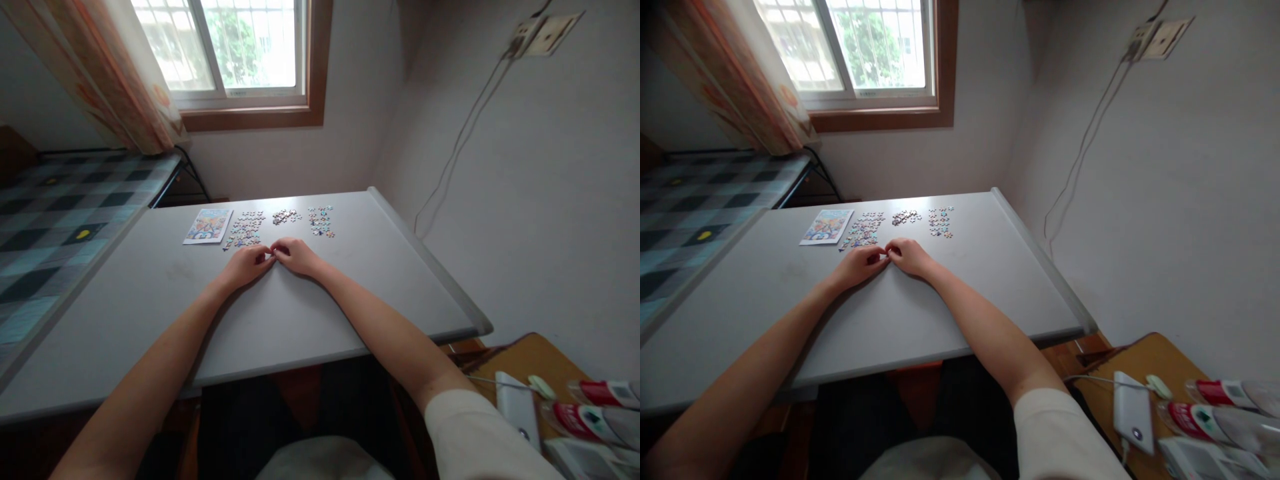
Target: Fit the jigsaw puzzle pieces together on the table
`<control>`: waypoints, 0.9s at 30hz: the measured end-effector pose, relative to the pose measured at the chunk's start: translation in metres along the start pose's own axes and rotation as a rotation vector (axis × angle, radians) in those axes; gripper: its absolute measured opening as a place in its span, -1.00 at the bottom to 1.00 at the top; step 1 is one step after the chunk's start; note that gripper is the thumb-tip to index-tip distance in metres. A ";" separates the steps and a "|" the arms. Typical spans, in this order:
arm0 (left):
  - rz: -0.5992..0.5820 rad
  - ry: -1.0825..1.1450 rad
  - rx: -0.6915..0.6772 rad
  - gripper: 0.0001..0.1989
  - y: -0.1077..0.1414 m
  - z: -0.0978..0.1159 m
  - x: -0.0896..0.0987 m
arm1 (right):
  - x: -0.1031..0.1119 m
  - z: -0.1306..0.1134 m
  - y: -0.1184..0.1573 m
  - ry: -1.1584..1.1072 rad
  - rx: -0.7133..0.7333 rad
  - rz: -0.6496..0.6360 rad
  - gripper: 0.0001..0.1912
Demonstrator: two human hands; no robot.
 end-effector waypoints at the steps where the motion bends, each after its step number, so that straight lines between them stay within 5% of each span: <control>1: 0.000 -0.003 0.002 -0.69 0.000 0.000 0.000 | 0.000 0.000 0.000 -0.003 0.001 0.001 -0.79; 27: 0.007 -0.007 -0.018 -0.68 0.000 -0.006 -0.003 | 0.001 -0.002 0.000 -0.008 0.003 -0.007 -0.79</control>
Point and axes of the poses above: each hand's wrist, its own y-axis away from the middle knuckle, its own x-axis out of the back of the hand, z = x × y, the point moved 3 cm from there along -y, towards the middle knuckle, and after that the axes turned 6 degrees about z, right-handed, at the moved point
